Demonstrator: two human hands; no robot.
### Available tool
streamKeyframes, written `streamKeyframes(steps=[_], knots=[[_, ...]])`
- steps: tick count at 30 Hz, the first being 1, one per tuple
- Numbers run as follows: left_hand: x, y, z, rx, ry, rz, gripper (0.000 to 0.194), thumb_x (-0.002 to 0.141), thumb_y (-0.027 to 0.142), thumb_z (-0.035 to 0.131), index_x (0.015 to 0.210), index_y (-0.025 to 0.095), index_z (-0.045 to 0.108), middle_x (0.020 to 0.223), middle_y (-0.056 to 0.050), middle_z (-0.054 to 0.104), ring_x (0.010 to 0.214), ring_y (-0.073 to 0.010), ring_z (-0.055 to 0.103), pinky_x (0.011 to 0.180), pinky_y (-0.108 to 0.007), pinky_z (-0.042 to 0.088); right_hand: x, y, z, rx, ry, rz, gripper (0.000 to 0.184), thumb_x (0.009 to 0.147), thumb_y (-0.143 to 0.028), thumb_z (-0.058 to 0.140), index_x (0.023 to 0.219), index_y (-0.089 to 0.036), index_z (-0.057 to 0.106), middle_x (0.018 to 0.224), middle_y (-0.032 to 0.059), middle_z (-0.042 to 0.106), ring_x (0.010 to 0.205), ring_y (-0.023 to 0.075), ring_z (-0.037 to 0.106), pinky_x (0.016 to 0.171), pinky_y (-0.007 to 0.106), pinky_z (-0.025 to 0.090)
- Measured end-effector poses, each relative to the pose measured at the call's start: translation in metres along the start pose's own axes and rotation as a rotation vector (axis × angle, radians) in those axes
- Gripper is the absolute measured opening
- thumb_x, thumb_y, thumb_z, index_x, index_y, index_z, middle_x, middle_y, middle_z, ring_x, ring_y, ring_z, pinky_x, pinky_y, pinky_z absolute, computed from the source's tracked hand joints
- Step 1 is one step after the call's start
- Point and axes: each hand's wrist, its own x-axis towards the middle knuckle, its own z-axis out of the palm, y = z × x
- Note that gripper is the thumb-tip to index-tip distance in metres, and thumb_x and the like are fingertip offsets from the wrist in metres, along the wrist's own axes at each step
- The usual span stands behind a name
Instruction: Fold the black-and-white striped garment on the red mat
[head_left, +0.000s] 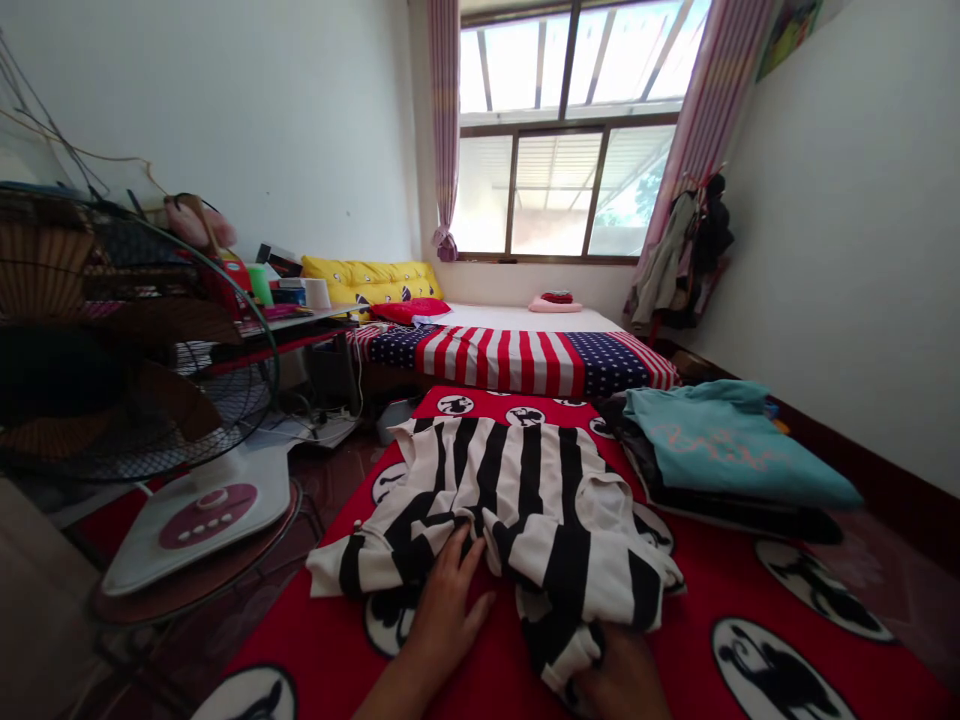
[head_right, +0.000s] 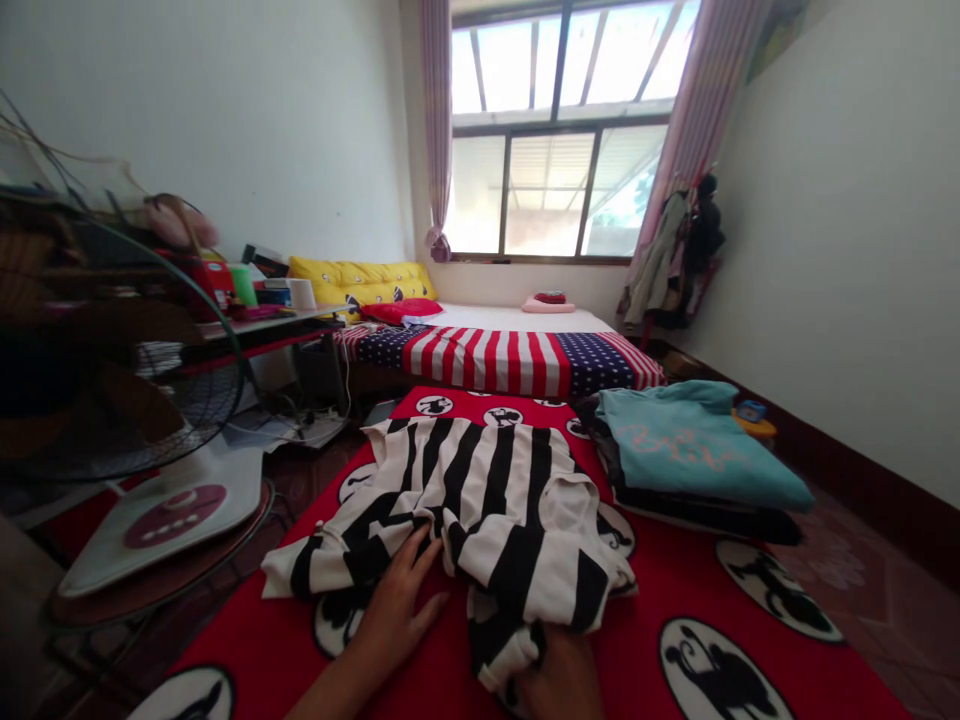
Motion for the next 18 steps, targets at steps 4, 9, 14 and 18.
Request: streamKeyframes(steps=[4, 9, 14, 18], knots=[[0.0001, -0.0005, 0.0009, -0.015, -0.004, -0.025, 0.064, 0.075, 0.015, 0.057, 0.138, 0.019, 0.048, 0.153, -0.012, 0.033, 0.141, -0.0293, 0.031, 0.114, -0.048, 0.031, 0.0005, -0.0025, 0.0011, -0.001, -0.006, 0.049, 0.050, 0.058, -0.022, 0.049, 0.101, -0.013, 0.072, 0.107, 0.0146, 0.072, 0.104, 0.0339, 0.064, 0.090, 0.040, 0.049], [-0.0001, -0.0015, 0.0020, -0.025, -0.007, -0.038, 0.064, 0.075, 0.014, 0.057, 0.138, 0.020, 0.049, 0.153, -0.011, 0.032, 0.141, -0.0282, 0.030, 0.115, -0.046, 0.029, -0.0005, -0.0043, 0.0023, 0.010, 0.011, 0.064, 0.051, 0.058, -0.025, 0.047, 0.101, -0.014, 0.072, 0.106, 0.0141, 0.072, 0.103, 0.0335, 0.063, 0.092, 0.041, 0.047], [-0.0007, -0.0021, 0.0027, -0.029, -0.009, -0.042, 0.064, 0.075, 0.013, 0.056, 0.138, 0.021, 0.048, 0.153, -0.010, 0.033, 0.141, -0.0281, 0.030, 0.115, -0.046, 0.030, 0.0001, -0.0018, -0.0004, 0.028, -0.006, 0.066, 0.050, 0.057, -0.024, 0.048, 0.101, -0.016, 0.071, 0.106, 0.0132, 0.072, 0.103, 0.0333, 0.063, 0.093, 0.041, 0.047], [-0.0015, -0.0046, 0.0050, -0.048, 0.018, -0.033, 0.065, 0.074, 0.012, 0.056, 0.138, 0.025, 0.048, 0.153, -0.009, 0.034, 0.141, -0.0286, 0.031, 0.114, -0.048, 0.031, 0.0021, -0.0044, -0.0046, 0.038, -0.042, 0.061, 0.045, 0.057, -0.023, 0.048, 0.096, -0.017, 0.072, 0.102, 0.0130, 0.073, 0.097, 0.0327, 0.065, 0.093, 0.042, 0.047]])
